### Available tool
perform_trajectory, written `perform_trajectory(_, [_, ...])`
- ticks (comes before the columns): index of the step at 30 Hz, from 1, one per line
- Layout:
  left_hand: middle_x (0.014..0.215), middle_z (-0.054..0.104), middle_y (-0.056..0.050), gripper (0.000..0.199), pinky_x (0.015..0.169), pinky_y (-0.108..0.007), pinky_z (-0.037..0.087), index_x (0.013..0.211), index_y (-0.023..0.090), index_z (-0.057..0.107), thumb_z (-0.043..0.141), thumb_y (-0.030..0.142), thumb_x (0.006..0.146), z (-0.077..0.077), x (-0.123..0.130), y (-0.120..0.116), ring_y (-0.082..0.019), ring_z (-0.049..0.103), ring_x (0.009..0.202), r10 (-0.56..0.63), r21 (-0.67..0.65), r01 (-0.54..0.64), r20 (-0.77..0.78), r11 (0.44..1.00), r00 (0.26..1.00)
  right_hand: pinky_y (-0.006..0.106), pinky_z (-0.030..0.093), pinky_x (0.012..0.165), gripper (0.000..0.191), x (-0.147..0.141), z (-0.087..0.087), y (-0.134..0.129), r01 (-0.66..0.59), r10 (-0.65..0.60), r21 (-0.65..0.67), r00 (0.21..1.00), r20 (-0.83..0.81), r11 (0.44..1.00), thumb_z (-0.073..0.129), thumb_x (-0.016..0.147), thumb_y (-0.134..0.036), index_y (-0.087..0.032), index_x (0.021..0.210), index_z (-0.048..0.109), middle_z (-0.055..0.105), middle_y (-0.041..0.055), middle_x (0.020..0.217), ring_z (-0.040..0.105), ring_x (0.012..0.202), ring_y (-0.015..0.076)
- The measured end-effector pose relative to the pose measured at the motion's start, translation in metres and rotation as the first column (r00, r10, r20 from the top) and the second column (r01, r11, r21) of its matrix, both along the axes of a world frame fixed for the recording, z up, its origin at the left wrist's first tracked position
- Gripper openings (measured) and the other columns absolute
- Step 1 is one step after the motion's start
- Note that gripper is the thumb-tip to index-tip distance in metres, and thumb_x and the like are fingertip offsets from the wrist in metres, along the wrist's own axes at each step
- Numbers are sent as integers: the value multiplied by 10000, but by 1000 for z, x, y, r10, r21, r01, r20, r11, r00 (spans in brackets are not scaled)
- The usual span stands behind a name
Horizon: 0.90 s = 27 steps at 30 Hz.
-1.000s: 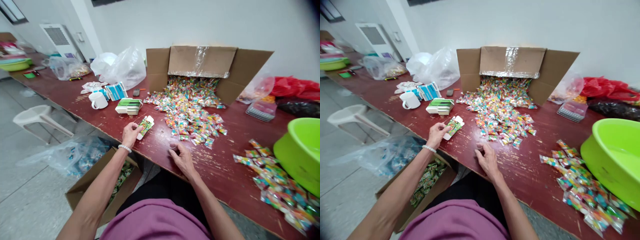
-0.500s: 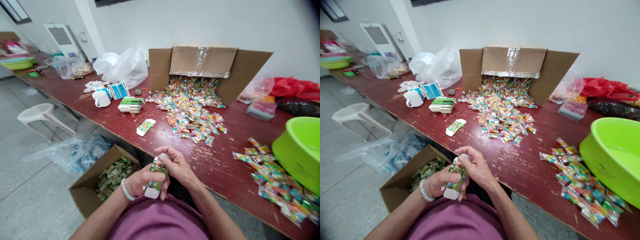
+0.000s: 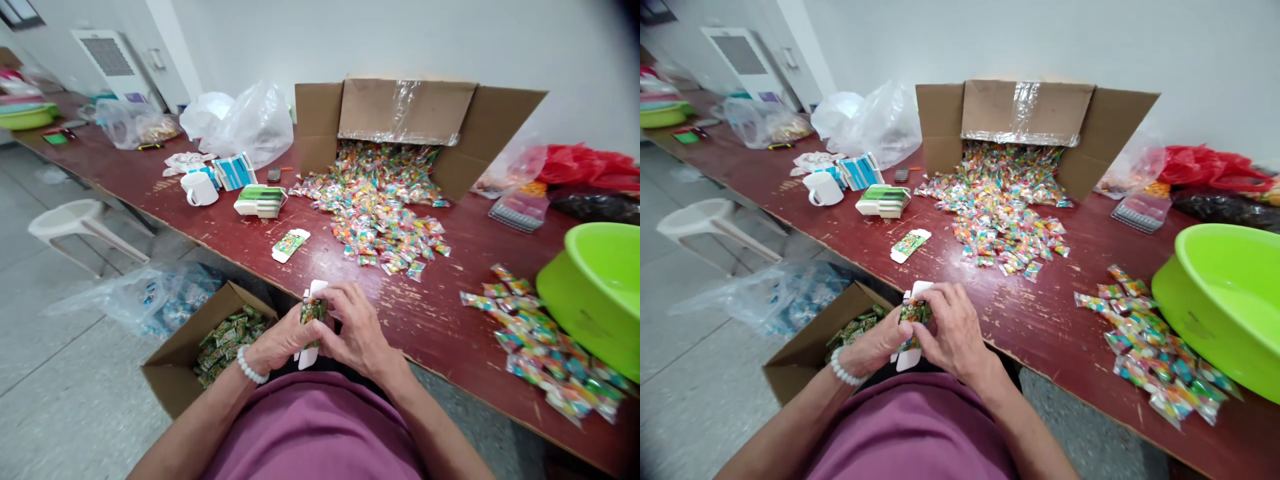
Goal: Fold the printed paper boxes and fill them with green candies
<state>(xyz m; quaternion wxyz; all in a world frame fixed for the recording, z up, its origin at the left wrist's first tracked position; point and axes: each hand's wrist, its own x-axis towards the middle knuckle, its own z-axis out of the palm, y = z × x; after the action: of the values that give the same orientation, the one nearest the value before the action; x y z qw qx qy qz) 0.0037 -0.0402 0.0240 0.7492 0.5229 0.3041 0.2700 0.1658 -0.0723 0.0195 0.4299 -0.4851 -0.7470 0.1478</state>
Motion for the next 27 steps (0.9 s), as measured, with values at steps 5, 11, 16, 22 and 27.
perform_trajectory(5, [805, 597, -24, 734, 652, -272, 467, 1095, 160, 631, 682, 766, 683, 5, -9, 8, -148, 553, 696, -62, 29, 64, -65, 998, 996, 338, 552, 785, 196, -3, 1, -2, -79, 76, -99, 997, -33, 992, 626, 886, -222, -237, 1081, 625, 605, 95, 1193, 639, 983, 217])
perform_trajectory(11, [642, 591, -24, 766, 563, -254, 421, 965, 143, 635, 479, 861, 746, -7, -15, 12, -138, 538, 575, -140, 27, 144, -120, 989, 983, 327, 541, 776, 285, 1, 2, 0, -60, 56, -106, 998, -38, 993, 629, 856, -164, -246, 1124, 579, 646, 75, 1102, 649, 964, 217])
perform_trajectory(16, [580, 577, -24, 810, 489, -231, 371, 899, 156, 656, 355, 896, 763, -14, -10, 9, -119, 521, 499, -174, -42, 171, -83, 984, 981, 306, 507, 760, 209, 5, 4, 4, -59, 55, -187, 998, -25, 981, 658, 824, -154, -237, 1003, 591, 646, 39, 978, 633, 874, 191])
perform_trajectory(22, [761, 587, -9, 812, 465, -208, 358, 1174, 178, 583, 410, 864, 775, -10, -14, 11, -101, 542, 545, -204, -9, 204, -93, 979, 974, 266, 478, 676, 130, 3, 11, 1, -87, 59, -267, 992, -111, 960, 628, 813, -117, -219, 878, 583, 656, 9, 838, 617, 737, 156])
perform_trajectory(27, [794, 561, 5, 670, 458, -193, 386, 1089, 184, 528, 515, 790, 802, -7, -16, 14, -99, 564, 556, -259, -11, 259, -78, 966, 963, 236, 434, 572, 173, 7, 15, -2, -193, 123, -442, 976, -182, 876, 663, 824, -169, -234, 897, 521, 663, -44, 736, 607, 600, 131])
